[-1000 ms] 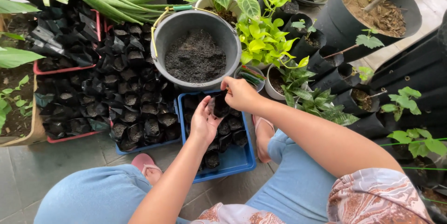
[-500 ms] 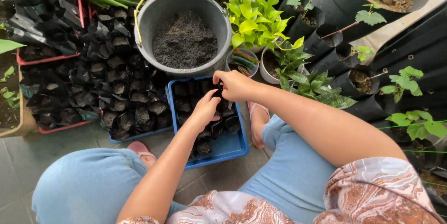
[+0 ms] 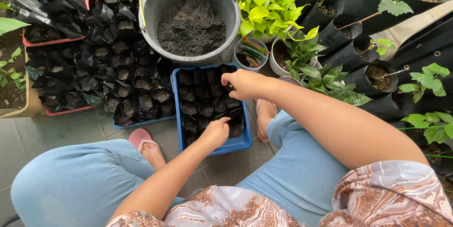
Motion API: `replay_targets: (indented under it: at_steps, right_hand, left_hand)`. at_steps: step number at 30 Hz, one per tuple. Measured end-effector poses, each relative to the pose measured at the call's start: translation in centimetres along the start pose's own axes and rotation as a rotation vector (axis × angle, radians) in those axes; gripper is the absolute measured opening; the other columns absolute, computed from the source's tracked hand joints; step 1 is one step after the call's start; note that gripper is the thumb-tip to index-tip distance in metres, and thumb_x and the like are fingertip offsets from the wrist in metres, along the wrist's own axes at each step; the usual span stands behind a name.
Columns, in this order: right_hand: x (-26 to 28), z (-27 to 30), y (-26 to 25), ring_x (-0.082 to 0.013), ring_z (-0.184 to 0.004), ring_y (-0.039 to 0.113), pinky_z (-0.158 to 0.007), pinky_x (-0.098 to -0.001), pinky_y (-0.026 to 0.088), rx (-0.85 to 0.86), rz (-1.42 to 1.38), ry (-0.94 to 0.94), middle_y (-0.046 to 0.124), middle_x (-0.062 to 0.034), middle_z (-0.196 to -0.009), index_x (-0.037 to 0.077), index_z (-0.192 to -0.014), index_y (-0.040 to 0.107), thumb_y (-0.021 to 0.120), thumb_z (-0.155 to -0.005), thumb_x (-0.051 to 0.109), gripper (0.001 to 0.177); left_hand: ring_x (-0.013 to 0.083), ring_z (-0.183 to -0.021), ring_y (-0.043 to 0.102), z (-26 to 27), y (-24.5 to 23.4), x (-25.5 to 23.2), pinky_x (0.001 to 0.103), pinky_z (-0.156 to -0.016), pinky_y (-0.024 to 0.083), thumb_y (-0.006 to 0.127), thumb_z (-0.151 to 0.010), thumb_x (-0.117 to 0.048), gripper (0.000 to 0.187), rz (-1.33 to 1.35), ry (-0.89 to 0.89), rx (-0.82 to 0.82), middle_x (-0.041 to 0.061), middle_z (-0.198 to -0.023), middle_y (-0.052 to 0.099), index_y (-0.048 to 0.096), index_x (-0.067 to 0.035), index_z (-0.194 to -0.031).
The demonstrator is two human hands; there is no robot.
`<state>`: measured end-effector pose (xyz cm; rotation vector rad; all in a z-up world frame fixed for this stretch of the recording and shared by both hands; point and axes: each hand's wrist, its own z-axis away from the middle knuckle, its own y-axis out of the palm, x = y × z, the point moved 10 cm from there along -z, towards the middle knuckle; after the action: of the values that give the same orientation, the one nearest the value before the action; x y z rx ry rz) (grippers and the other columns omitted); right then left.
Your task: Filling small black polybags with soil using a spoon in preparation for planting seedlings.
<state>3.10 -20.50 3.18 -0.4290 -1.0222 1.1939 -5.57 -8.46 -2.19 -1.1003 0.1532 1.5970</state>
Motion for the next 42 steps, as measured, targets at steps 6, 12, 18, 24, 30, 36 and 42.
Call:
replay_targets:
  at_steps: [6, 12, 18, 24, 30, 36, 42]
  right_hand:
    - [0.0, 0.5, 0.3, -0.0381, -0.108, 0.072, -0.087, -0.0483, 0.060, 0.047, 0.018, -0.006, 0.073, -0.0221, -0.115, 0.010, -0.133, 0.060, 0.070, -0.093, 0.018, 0.041]
    - [0.7, 1.3, 0.1, -0.0402, -0.112, 0.070, -0.090, -0.0504, 0.059, 0.091, 0.061, 0.002, 0.072, -0.0226, -0.118, 0.010, -0.133, 0.061, 0.071, -0.095, 0.022, 0.041]
    - [0.9, 1.4, 0.0, -0.0396, -0.117, 0.068, -0.095, -0.0501, 0.058, 0.122, 0.081, 0.001, 0.070, -0.0218, -0.123, 0.010, -0.135, 0.059, 0.069, -0.096, 0.023, 0.042]
    - [1.4, 1.8, -0.5, -0.0403, -0.117, 0.067, -0.095, -0.0507, 0.057, 0.137, 0.077, 0.005, 0.070, -0.0228, -0.123, 0.010, -0.135, 0.059, 0.069, -0.096, 0.023, 0.042]
    - [1.1, 1.0, -1.1, -0.0372, -0.115, 0.069, -0.093, -0.0479, 0.058, 0.092, 0.118, -0.003, 0.073, -0.0186, -0.121, 0.012, -0.135, 0.061, 0.071, -0.095, 0.024, 0.043]
    - [0.4, 0.8, -2.4, -0.0342, -0.108, 0.072, -0.090, -0.0457, 0.060, 0.018, 0.152, 0.035, 0.075, -0.0164, -0.114, 0.014, -0.131, 0.064, 0.074, -0.092, 0.027, 0.043]
    - [0.4, 2.2, -4.8, -0.0405, -0.113, 0.069, -0.093, -0.0510, 0.057, -0.059, 0.094, 0.064, 0.074, -0.0197, -0.116, 0.013, -0.130, 0.063, 0.076, -0.090, 0.024, 0.043]
  left_hand:
    - [0.0420, -0.121, 0.064, -7.0, 8.4, 11.6, 0.048, -0.102, 0.054, 0.041, -0.093, -0.002, 0.046, -0.079, 0.008, -0.093, 0.027, -0.133, 0.061, 0.061, 0.007, -0.134]
    - [0.0445, -0.114, 0.066, -5.3, 6.6, 10.6, 0.051, -0.098, 0.060, 0.051, -0.092, 0.002, 0.040, -0.260, 0.024, -0.087, 0.019, -0.129, 0.052, 0.052, 0.004, -0.132]
    - [0.0386, -0.099, 0.072, -4.6, 6.5, 7.8, 0.045, -0.083, 0.064, 0.064, -0.086, 0.007, 0.023, -0.585, 0.237, -0.037, 0.009, -0.140, 0.048, 0.063, -0.008, -0.103]
    - [0.0345, -0.093, 0.073, -8.3, 8.7, 12.6, 0.040, -0.081, 0.066, 0.064, -0.084, 0.010, 0.056, -0.762, 0.232, -0.078, 0.015, -0.143, 0.046, 0.056, 0.000, -0.138]
    - [0.0337, -0.086, 0.073, -9.3, 9.0, 12.9, 0.039, -0.076, 0.067, 0.070, -0.078, 0.010, 0.062, -0.873, 0.269, -0.131, 0.018, -0.139, 0.047, 0.053, 0.007, -0.138]
    - [0.0328, -0.103, 0.070, -6.2, 5.0, 9.6, 0.044, -0.087, 0.061, 0.067, -0.088, -0.028, 0.041, -0.572, 0.148, -0.148, 0.005, -0.130, 0.055, 0.066, -0.010, -0.125]
    - [0.0285, -0.103, 0.071, -8.6, -2.4, 11.6, 0.039, -0.095, 0.053, 0.031, -0.107, -0.050, 0.062, 0.223, -0.069, -0.411, 0.006, -0.089, 0.076, 0.075, -0.018, -0.078]
